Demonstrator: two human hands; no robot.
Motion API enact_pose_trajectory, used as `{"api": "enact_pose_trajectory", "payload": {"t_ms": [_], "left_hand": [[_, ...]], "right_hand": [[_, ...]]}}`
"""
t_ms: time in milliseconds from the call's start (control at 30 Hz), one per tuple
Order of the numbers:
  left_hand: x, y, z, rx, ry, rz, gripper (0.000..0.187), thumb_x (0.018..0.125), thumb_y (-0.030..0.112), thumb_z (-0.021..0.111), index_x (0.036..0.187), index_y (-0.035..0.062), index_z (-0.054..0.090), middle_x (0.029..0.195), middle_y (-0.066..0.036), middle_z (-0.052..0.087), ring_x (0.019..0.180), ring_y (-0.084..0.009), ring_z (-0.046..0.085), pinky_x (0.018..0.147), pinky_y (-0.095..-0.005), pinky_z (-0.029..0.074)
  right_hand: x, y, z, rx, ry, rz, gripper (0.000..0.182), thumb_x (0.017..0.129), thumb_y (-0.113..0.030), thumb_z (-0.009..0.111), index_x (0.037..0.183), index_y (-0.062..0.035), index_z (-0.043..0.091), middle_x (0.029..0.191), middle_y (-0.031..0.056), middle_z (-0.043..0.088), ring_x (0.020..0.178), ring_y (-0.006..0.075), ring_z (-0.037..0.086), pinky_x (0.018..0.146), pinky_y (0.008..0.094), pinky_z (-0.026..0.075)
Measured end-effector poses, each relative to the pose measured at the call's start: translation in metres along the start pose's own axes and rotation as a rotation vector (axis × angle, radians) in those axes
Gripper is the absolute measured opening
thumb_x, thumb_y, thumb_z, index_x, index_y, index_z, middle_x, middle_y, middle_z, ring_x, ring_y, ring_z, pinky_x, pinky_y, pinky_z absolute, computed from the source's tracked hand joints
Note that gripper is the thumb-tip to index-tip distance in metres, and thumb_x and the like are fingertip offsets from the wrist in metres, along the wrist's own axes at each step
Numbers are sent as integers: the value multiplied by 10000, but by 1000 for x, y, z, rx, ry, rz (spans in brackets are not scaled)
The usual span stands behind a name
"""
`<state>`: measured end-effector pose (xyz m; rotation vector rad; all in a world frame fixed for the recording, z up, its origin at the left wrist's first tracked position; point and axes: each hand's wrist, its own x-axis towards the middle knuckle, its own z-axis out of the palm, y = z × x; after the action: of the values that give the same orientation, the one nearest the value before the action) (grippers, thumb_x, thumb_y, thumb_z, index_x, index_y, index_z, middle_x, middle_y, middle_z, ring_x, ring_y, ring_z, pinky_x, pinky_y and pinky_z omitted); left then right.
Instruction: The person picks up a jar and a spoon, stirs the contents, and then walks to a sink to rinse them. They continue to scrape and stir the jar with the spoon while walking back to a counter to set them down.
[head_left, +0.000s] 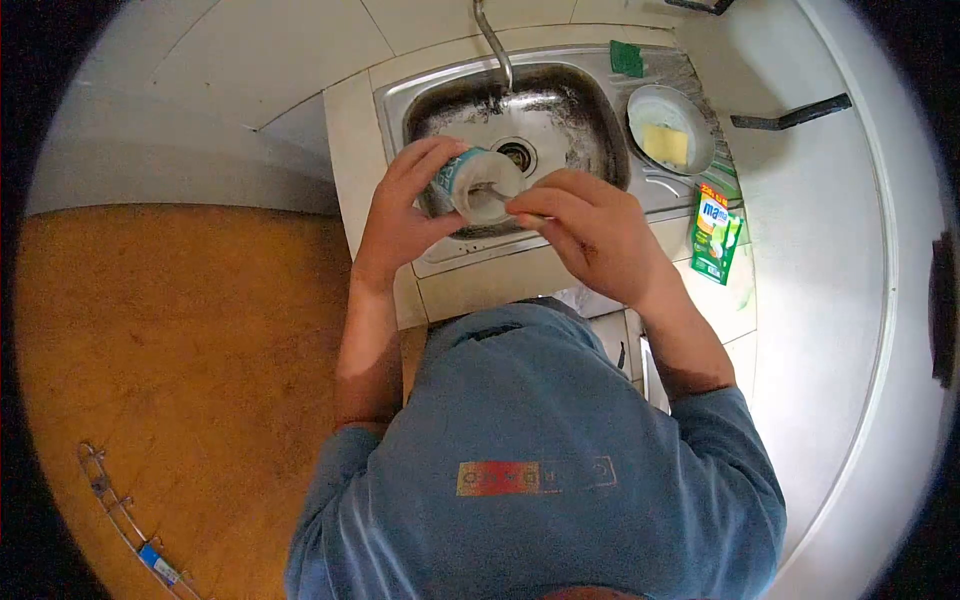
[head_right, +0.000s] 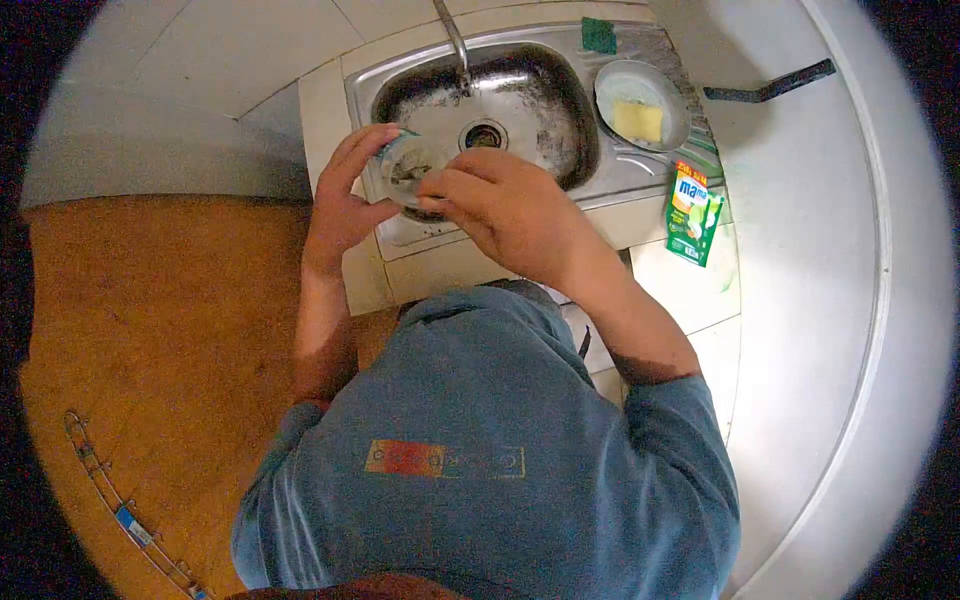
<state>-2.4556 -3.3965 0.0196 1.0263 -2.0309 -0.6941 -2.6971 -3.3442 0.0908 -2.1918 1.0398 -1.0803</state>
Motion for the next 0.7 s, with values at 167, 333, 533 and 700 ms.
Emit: {"api": "enact_pose_trajectory", "payload": {"t_ms": [167, 333, 533, 700], "left_hand": [[1, 3, -1, -22, 17, 19, 770, 534, 36, 861, 1262, 108, 620, 1269, -101, 610, 1213, -294, 568, 1038, -388, 457], [3, 8, -2, -61, 24, 1, 757, 531, 33, 859, 1248, 101, 625, 1256, -107, 617, 1204, -296, 576, 1037, -379, 453], [5, 8, -1, 0, 15, 12, 735, 547, 33, 849, 1244, 99, 625, 1253, -106, 616, 1200, -294, 579, 1029, -376, 457], [4, 7, -1, -31, 14, 11, 754, 539, 39, 853, 1253, 104, 619, 1271, -106, 610, 1207, -295, 576, 1030, -376, 457]], "right_hand": [[0, 1, 2, 35, 7, 0, 163, 888, -161, 672, 1042, -108, 657, 904, 126, 625, 821, 344, 627, 690, 413, 521], [-2, 3, 3, -20, 15, 2, 169, 890, -165, 672, 1048, -108, 660, 928, 134, 637, 839, 346, 632, 703, 404, 528], [0, -1, 0, -47, 13, -19, 185, 858, -50, 694, 1041, -80, 688, 920, 128, 667, 819, 300, 669, 692, 356, 538], [-2, -2, -2, 19, 29, 50, 151, 903, -144, 655, 1045, -91, 663, 945, 150, 640, 836, 355, 638, 708, 416, 532]]}}
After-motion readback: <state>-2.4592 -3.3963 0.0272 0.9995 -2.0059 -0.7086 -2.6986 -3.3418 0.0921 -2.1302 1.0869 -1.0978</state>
